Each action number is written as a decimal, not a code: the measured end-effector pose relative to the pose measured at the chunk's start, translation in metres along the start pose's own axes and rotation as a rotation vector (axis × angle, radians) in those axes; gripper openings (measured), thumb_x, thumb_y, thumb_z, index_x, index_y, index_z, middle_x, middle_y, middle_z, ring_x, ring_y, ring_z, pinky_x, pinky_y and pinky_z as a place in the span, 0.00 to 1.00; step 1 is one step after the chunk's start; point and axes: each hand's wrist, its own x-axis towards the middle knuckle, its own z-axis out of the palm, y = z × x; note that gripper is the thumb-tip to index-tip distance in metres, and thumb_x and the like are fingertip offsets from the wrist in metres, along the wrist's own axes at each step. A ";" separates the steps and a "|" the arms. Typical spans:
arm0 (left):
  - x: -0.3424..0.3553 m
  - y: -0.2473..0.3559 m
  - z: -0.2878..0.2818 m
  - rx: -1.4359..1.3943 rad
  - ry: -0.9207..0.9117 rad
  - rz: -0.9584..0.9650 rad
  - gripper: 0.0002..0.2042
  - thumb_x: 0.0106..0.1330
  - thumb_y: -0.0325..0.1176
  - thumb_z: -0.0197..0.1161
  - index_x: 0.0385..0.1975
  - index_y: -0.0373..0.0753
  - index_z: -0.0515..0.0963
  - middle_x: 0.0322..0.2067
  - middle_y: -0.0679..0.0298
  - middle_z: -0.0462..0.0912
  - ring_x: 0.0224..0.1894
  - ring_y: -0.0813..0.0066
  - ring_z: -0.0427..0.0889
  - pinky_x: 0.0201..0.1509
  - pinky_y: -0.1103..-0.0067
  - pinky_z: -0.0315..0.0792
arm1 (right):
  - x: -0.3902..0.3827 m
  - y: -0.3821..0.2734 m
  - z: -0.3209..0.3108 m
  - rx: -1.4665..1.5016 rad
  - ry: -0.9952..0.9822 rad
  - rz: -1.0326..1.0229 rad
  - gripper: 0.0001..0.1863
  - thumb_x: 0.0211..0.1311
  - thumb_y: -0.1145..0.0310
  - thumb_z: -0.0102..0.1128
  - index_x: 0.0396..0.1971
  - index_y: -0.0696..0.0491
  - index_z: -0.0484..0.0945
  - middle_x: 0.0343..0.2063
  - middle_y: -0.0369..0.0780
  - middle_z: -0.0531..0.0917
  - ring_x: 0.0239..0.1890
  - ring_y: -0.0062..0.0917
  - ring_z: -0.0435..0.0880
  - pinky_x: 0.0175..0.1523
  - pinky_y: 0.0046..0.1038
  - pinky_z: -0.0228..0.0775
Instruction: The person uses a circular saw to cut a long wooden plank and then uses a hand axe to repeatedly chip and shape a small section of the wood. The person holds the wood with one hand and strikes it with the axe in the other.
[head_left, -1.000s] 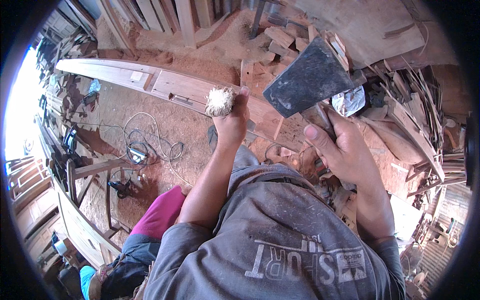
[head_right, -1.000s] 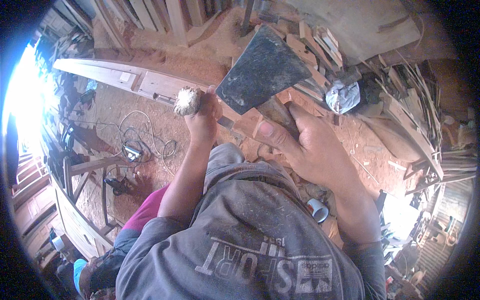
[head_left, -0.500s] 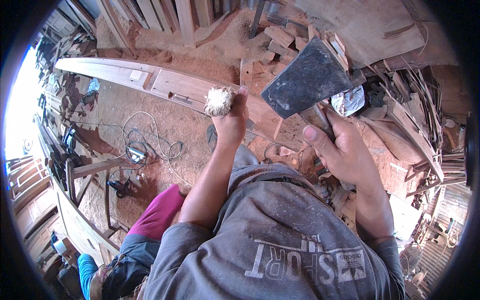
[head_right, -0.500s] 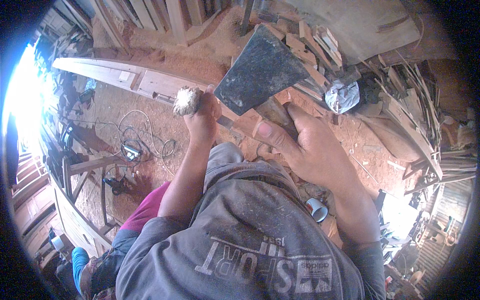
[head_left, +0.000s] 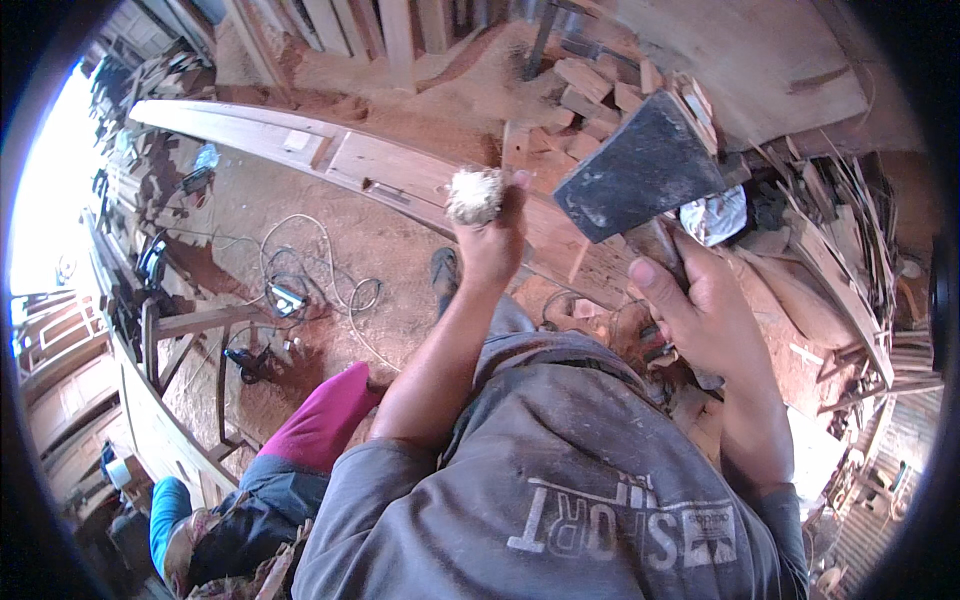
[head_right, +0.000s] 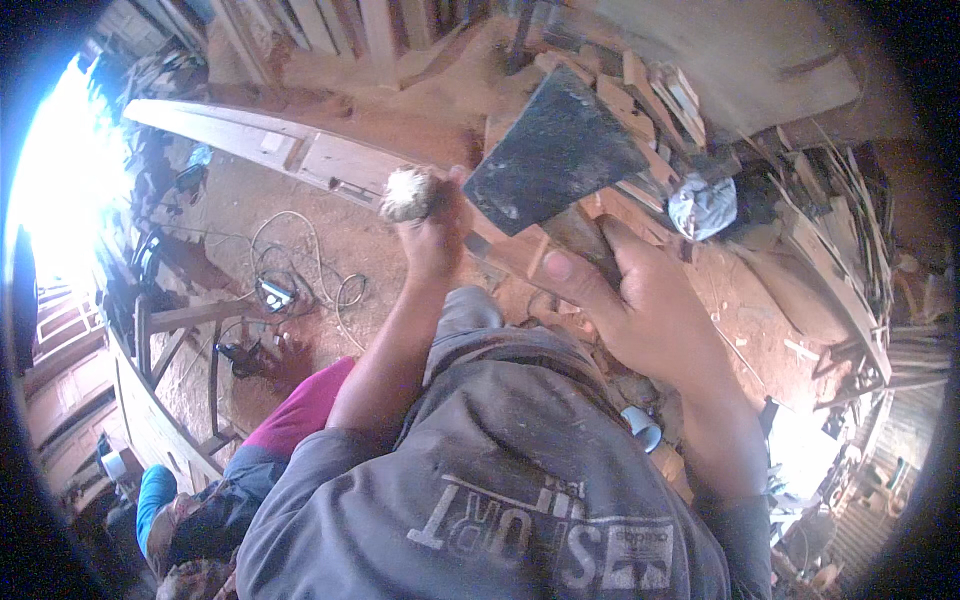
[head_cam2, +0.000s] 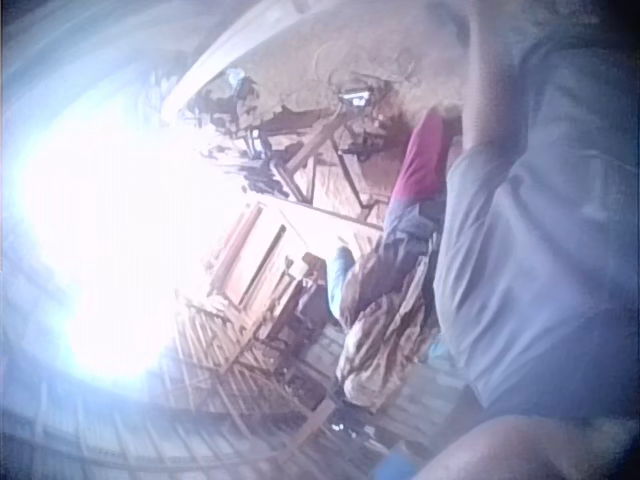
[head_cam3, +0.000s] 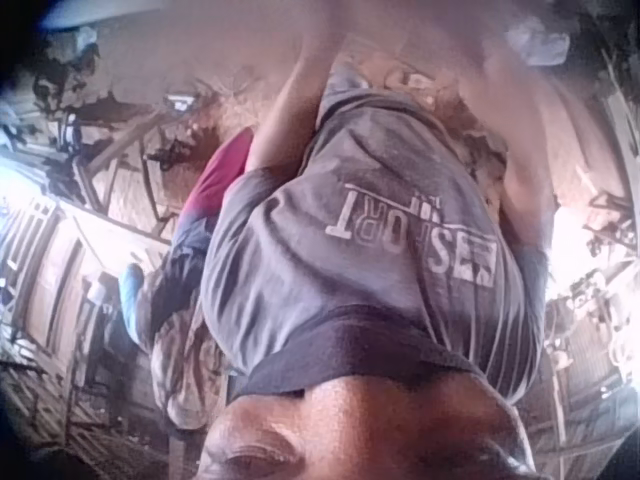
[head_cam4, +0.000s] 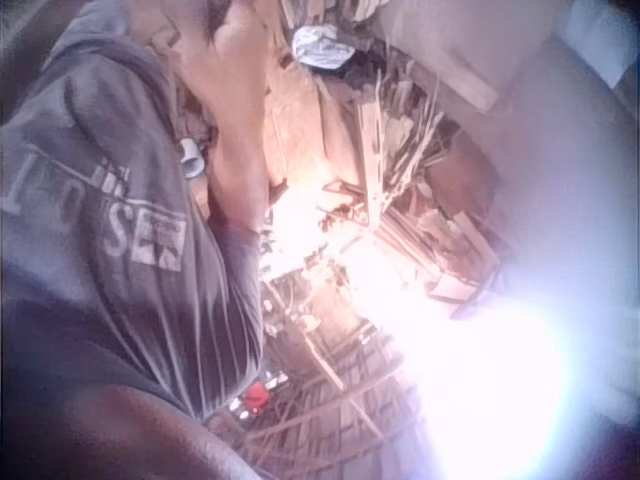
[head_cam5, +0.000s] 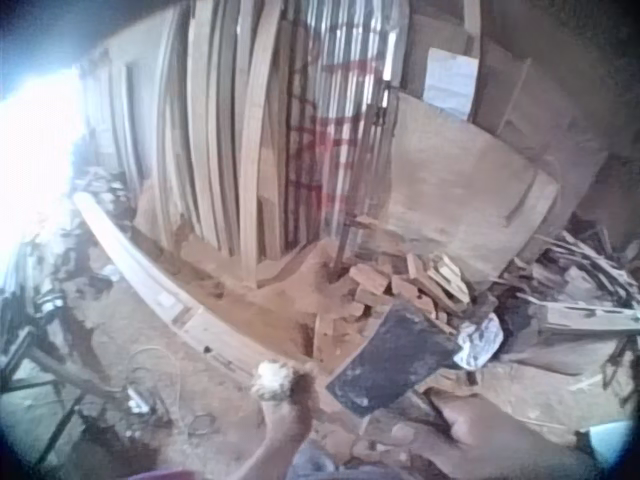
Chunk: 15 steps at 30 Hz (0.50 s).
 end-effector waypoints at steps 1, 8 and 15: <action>0.000 -0.001 0.002 -0.073 -0.003 -0.041 0.14 0.69 0.33 0.69 0.21 0.41 0.74 0.18 0.77 0.69 0.22 0.86 0.65 0.24 0.80 0.58 | 0.002 -0.004 0.001 -0.003 0.012 -0.021 0.34 0.70 0.44 0.60 0.50 0.66 0.76 0.37 0.54 0.85 0.41 0.40 0.88 0.46 0.34 0.75; 0.007 -0.009 0.001 -0.051 0.005 0.004 0.14 0.67 0.31 0.70 0.21 0.39 0.72 0.20 0.77 0.69 0.24 0.83 0.65 0.26 0.78 0.61 | 0.038 -0.061 -0.002 0.043 0.124 -0.439 0.24 0.72 0.49 0.60 0.44 0.59 0.76 0.21 0.33 0.74 0.21 0.15 0.71 0.26 0.21 0.64; 0.000 -0.014 0.010 -0.194 -0.011 0.131 0.06 0.67 0.25 0.66 0.27 0.35 0.78 0.23 0.73 0.77 0.27 0.80 0.73 0.31 0.77 0.69 | 0.074 -0.055 0.022 -0.546 0.117 -0.608 0.29 0.70 0.45 0.60 0.43 0.62 0.78 0.25 0.44 0.82 0.26 0.35 0.82 0.34 0.33 0.73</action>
